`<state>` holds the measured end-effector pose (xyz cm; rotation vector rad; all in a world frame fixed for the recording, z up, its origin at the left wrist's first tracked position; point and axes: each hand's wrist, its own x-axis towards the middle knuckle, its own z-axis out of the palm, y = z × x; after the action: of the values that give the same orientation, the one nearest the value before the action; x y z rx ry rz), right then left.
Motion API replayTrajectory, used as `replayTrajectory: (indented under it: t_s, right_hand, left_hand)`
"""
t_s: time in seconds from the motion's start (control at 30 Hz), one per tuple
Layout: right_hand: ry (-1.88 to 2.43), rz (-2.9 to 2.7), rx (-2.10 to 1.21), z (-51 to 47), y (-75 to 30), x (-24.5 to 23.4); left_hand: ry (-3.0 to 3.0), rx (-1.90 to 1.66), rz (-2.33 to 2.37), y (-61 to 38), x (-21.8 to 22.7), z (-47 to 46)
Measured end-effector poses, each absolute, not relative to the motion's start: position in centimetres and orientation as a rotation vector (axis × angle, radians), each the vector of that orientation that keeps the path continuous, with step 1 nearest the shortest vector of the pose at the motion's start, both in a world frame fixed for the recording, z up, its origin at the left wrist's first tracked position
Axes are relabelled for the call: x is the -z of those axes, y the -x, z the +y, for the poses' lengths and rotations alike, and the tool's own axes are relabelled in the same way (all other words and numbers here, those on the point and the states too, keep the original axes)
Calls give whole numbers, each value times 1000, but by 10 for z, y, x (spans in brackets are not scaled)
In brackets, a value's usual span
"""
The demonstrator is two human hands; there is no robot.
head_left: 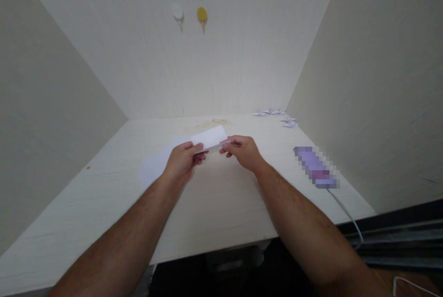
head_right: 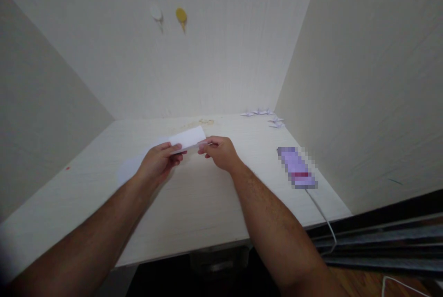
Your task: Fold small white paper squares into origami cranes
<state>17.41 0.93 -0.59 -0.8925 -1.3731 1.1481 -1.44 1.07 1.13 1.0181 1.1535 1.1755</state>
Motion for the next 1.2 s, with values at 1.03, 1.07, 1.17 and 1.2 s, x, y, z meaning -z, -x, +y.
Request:
replayTrajectory:
  t_s: [1.03,1.07,1.17,1.2]
  right_hand:
    - [897,-1062,-1025,7,-170,0]
    - [901,-1059,-1015,8,-170,0]
    - [925,-1102,-989,7,-171,0]
    - [936,-1133,-980,6,-171,-1]
  left_hand:
    - [-1444,-930,1152,10,-7,1]
    - [-1444,-934,1132,10,-8,0]
    - [-1429,-1068,1043,12,-15,-2]
    - [-1429,-1134,1032,13,-17,-2]
